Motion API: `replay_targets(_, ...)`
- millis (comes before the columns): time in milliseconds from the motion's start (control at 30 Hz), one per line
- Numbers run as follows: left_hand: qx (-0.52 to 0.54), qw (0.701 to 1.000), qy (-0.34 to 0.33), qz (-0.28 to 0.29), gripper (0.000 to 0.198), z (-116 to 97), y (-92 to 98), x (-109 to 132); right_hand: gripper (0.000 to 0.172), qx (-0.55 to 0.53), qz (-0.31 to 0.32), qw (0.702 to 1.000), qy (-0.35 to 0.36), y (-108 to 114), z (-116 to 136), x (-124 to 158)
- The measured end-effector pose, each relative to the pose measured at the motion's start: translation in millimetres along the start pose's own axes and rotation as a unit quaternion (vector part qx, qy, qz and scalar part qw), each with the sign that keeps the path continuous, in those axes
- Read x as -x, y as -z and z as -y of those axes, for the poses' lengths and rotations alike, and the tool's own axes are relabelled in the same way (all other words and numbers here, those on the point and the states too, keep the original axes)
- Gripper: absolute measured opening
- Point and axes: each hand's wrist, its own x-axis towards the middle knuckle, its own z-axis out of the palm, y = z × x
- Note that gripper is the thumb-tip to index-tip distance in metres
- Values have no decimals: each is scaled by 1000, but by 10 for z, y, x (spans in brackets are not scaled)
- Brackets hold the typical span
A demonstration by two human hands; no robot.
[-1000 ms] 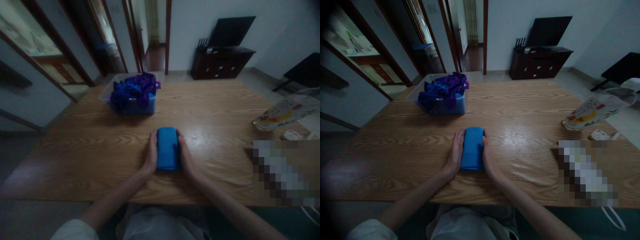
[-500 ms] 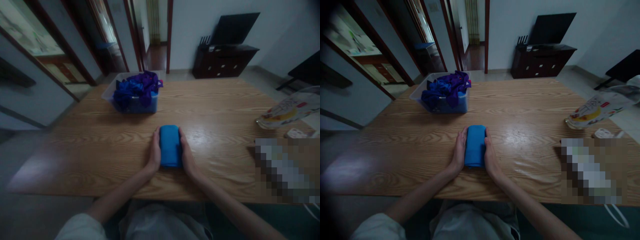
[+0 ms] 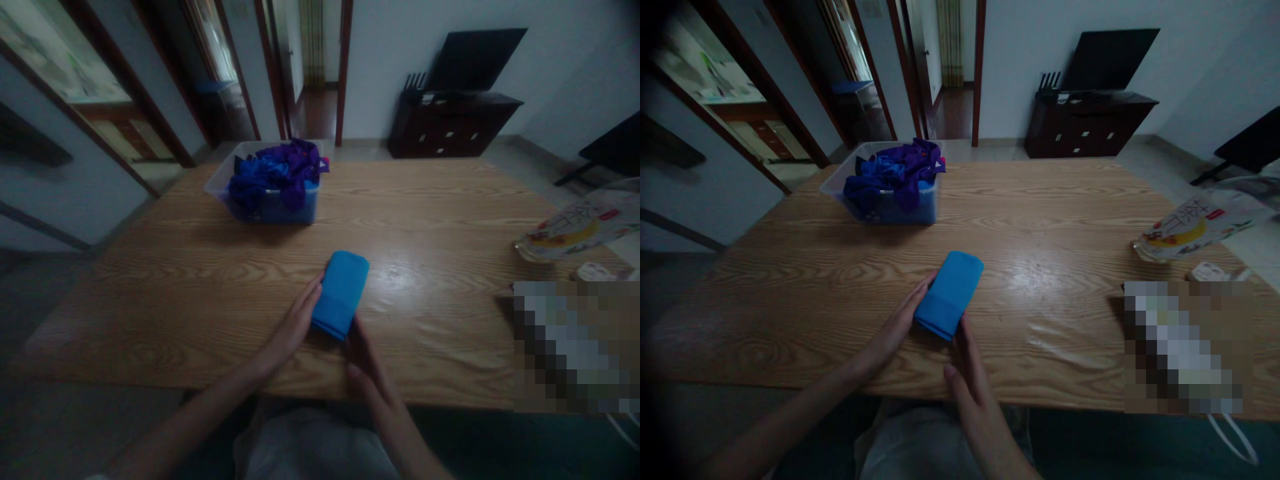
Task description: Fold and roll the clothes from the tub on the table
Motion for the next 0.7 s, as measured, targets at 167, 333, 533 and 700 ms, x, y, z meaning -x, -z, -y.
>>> replay_targets(167, -8, 992, -38, 119, 71, -96, 246, -365, 65, -129, -29, 991, 16, -409, -79, -6)
replay_targets(333, -53, 967, -50, 243, 80, -193, 342, -720, 63, -130, -34, 991, 17, -681, -111, 32)
replay_targets(533, -110, 950, -137, 259, 81, -277, 489, -666, 48, 90, 51, 991, 88, -179, 400, 1)
replay_targets(700, -362, 876, -246, 205, 103, -263, 668, -304, 79, 418, 107, 861, 269, 599, 775, -563)
